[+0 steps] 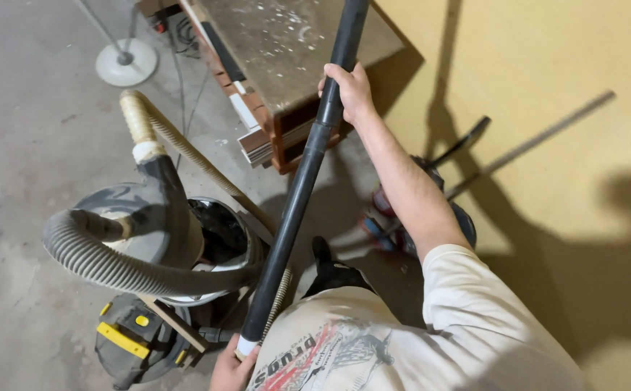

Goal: Cleaning a workshop floor using a shop vacuum, broom, dustpan, and scraper.

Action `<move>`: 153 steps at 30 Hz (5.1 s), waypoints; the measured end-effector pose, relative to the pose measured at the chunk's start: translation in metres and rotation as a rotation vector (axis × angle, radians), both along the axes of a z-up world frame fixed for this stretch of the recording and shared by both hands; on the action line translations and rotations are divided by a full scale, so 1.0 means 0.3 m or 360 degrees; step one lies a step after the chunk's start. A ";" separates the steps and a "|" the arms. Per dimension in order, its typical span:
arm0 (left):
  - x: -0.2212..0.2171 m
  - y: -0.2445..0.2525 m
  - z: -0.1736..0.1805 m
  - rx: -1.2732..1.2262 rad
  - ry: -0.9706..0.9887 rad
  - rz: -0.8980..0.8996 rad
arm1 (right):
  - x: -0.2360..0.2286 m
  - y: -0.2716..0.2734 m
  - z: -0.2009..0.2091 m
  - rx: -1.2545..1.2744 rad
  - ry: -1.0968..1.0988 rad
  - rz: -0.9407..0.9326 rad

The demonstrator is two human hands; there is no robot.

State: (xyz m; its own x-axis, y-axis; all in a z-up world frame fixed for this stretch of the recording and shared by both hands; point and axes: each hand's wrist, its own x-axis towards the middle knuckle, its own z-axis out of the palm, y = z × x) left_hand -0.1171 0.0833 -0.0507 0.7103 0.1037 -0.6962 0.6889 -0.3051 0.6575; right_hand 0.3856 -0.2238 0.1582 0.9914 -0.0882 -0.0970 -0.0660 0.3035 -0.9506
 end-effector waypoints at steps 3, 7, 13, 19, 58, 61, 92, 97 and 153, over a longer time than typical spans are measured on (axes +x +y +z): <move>-0.075 0.052 -0.047 0.0111 -0.0075 -0.0198 | -0.139 -0.068 -0.016 0.0110 -0.0113 -0.0095; -0.183 0.160 -0.194 -0.0189 -0.0028 -0.0230 | -0.325 -0.149 -0.017 0.0316 -0.0161 -0.0180; -0.230 0.238 -0.101 -0.0222 0.0045 -0.0582 | -0.647 -0.307 0.017 0.0665 -0.0183 -0.0393; -0.275 0.269 -0.168 -0.0140 -0.0021 -0.0659 | -0.971 -0.394 0.099 0.0657 -0.0359 -0.0526; -0.358 0.115 0.699 0.1533 -0.0579 -0.2202 | -2.140 -0.412 -1.058 0.1385 0.0900 -0.1629; -0.319 0.152 0.893 0.1408 -0.0942 -0.2203 | -2.121 -0.311 -1.144 0.1483 0.1144 -0.1666; 0.004 0.217 0.356 0.0497 -0.1126 0.0377 | -1.820 0.324 -1.407 0.0088 0.1388 0.0255; 0.069 0.393 0.210 0.0493 -0.0991 0.0515 | -2.049 0.086 -1.415 -0.0081 0.1481 0.0192; -0.916 0.423 0.002 0.0817 -0.0470 0.0156 | -2.164 0.937 -0.887 -0.0576 0.0716 0.1738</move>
